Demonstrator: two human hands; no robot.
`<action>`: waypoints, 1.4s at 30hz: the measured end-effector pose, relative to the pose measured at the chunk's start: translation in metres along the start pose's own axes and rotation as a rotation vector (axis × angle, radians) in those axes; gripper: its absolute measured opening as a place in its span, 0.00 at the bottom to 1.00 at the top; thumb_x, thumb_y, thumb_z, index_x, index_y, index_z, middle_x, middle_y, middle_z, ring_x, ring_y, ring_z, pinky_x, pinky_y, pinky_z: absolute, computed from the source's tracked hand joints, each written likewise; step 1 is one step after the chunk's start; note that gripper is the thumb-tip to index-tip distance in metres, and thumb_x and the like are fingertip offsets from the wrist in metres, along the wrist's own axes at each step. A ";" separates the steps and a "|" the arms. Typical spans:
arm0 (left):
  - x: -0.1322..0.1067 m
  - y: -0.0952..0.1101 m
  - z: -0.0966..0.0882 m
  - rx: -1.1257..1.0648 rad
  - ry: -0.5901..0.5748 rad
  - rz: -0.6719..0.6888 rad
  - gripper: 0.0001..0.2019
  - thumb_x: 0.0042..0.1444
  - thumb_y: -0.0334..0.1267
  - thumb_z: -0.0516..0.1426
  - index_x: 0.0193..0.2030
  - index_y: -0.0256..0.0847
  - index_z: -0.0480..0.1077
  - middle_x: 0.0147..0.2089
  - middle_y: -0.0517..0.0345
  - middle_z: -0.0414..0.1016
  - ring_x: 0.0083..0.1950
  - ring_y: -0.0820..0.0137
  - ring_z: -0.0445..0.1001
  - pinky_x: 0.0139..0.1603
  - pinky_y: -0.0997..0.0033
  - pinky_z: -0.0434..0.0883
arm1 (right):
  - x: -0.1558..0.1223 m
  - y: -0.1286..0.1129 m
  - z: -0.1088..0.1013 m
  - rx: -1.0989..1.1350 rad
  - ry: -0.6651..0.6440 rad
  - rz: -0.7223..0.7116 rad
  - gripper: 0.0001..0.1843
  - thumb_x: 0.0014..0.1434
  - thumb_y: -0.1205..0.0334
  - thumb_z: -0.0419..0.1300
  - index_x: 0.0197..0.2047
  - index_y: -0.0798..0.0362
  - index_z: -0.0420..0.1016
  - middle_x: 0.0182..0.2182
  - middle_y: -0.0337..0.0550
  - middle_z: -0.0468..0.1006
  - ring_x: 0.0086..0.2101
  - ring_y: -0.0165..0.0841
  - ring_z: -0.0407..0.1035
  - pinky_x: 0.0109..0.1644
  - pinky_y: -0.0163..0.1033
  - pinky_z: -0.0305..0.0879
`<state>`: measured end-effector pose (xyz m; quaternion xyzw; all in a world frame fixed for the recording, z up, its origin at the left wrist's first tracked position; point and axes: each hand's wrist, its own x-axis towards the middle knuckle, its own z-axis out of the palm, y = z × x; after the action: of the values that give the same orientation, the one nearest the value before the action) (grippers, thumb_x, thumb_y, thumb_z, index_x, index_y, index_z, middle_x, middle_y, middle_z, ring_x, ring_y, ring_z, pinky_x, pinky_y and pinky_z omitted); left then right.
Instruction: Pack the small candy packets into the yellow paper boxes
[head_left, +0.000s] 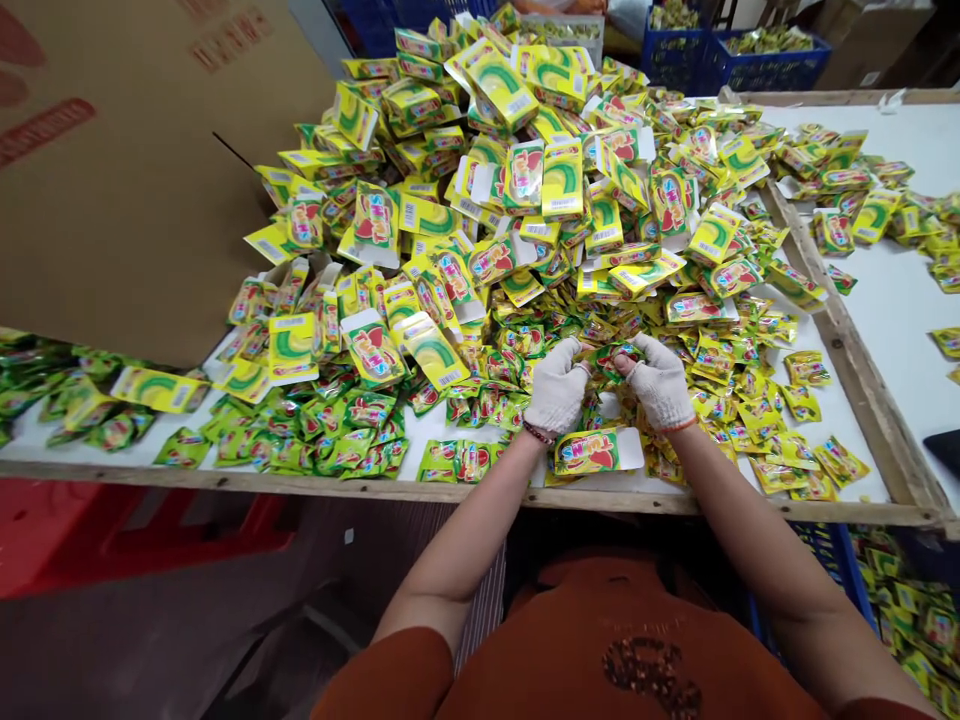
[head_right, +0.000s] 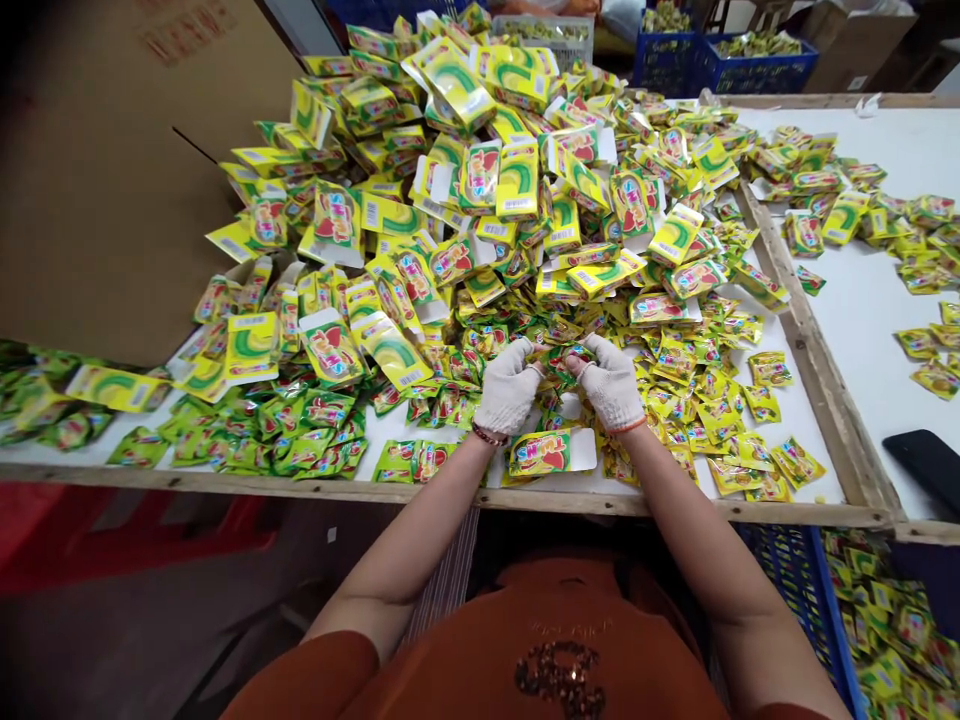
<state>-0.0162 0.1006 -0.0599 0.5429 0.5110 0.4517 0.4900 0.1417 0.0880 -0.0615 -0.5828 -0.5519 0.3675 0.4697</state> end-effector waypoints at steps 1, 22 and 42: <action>-0.001 -0.001 0.003 -0.029 -0.007 -0.014 0.06 0.56 0.30 0.56 0.40 0.39 0.73 0.31 0.60 0.73 0.33 0.73 0.70 0.36 0.73 0.70 | 0.000 0.000 0.002 -0.016 0.030 -0.012 0.17 0.53 0.48 0.63 0.39 0.52 0.74 0.34 0.43 0.75 0.38 0.39 0.69 0.44 0.42 0.67; -0.001 -0.006 0.001 -0.063 -0.101 0.017 0.10 0.51 0.26 0.59 0.41 0.37 0.75 0.39 0.57 0.78 0.41 0.70 0.74 0.46 0.70 0.71 | 0.000 0.000 -0.003 -0.203 -0.104 -0.169 0.23 0.52 0.48 0.65 0.46 0.53 0.72 0.41 0.46 0.77 0.39 0.39 0.70 0.44 0.42 0.67; -0.006 0.001 -0.150 1.180 0.544 -0.162 0.45 0.49 0.46 0.62 0.70 0.29 0.51 0.60 0.28 0.69 0.59 0.42 0.70 0.57 0.46 0.67 | 0.001 0.003 -0.001 -0.201 -0.053 -0.099 0.19 0.55 0.50 0.57 0.45 0.53 0.74 0.36 0.48 0.78 0.36 0.42 0.71 0.42 0.45 0.67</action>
<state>-0.1654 0.1049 -0.0416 0.5469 0.8180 0.1783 -0.0045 0.1440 0.0887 -0.0642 -0.5892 -0.6262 0.3020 0.4116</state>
